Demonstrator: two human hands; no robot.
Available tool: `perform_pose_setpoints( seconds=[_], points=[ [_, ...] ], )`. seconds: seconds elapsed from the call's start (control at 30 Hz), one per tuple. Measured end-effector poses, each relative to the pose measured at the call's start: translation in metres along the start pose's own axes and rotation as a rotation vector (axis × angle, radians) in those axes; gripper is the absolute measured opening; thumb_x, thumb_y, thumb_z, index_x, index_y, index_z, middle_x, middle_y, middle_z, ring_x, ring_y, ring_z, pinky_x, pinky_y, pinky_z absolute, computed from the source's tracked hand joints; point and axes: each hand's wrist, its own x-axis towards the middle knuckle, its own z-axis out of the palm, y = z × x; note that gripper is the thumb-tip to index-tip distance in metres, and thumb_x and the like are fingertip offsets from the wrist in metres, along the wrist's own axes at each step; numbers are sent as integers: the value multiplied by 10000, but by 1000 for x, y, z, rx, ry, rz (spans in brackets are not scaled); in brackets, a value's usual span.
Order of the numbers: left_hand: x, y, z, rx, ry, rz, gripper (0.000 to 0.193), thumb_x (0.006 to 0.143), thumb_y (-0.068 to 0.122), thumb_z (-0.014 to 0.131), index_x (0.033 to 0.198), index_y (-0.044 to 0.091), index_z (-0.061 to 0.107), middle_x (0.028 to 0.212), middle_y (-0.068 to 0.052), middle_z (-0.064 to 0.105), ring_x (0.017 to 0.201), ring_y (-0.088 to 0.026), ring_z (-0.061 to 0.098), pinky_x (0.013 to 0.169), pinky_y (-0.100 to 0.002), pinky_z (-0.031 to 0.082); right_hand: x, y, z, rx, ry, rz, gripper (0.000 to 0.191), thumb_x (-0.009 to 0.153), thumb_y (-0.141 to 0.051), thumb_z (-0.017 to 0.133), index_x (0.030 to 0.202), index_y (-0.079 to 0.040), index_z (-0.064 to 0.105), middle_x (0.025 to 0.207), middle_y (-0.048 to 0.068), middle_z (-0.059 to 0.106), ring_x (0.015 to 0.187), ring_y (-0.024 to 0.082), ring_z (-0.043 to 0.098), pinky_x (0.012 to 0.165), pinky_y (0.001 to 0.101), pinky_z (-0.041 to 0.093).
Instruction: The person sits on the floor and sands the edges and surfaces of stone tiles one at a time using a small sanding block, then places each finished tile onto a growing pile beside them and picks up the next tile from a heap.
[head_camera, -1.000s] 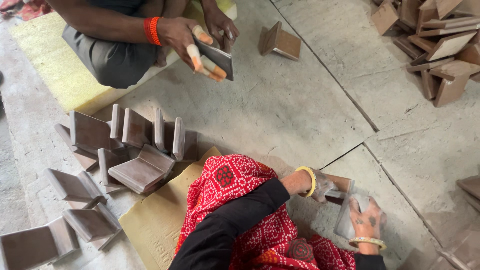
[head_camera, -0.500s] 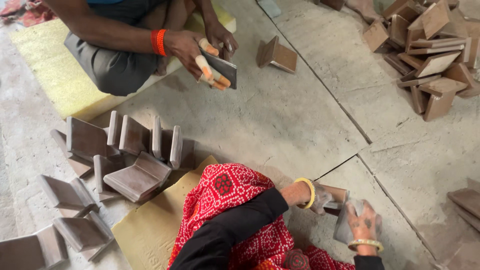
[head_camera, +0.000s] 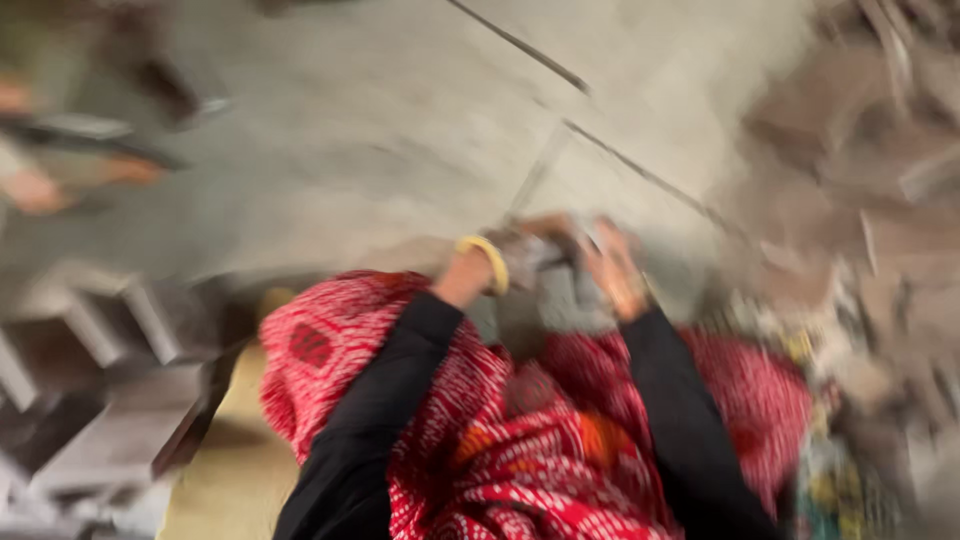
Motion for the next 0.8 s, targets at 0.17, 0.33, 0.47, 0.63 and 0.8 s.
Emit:
perform_pose_setpoints(
  seconds=[0.17,0.33,0.47,0.63,0.8],
  points=[
    [-26,19,-29,24,-110,-16,579,866,579,678,1195,102,673,1154,-197,729,1052,-387,695,916,-484,563,-12,-22,-13,-415,246,-310,455,923,-246,647,1361,-133,597,1288,113,688,1201,279,659,1041,384,507],
    [-39,19,-49,-73,-48,-13,646,841,539,689,1354,158,597,1163,-212,710,1062,-413,667,930,-499,534,-87,-37,-23,285,34,-250,369,998,-307,691,1264,-51,681,988,205,750,848,334,725,869,467,551],
    [-35,-8,-19,-47,-46,-45,692,779,436,710,1412,191,576,1200,-203,698,1097,-404,668,960,-481,533,-104,-27,-36,546,222,-330,318,986,-314,694,1113,-28,755,975,194,744,869,333,716,813,425,557],
    [-32,-20,-1,-12,176,117,716,801,509,774,1356,152,497,1277,-218,664,1110,-421,648,950,-505,523,-41,-31,-20,541,412,-243,403,1004,-376,691,1043,25,699,940,199,735,828,351,708,781,425,560],
    [-42,10,-39,-119,-174,-113,784,819,325,739,1526,289,402,1284,-181,663,1139,-394,649,976,-488,527,20,-55,4,464,415,-165,403,1045,-398,640,960,-7,686,865,196,715,761,368,688,738,444,558]
  ],
)
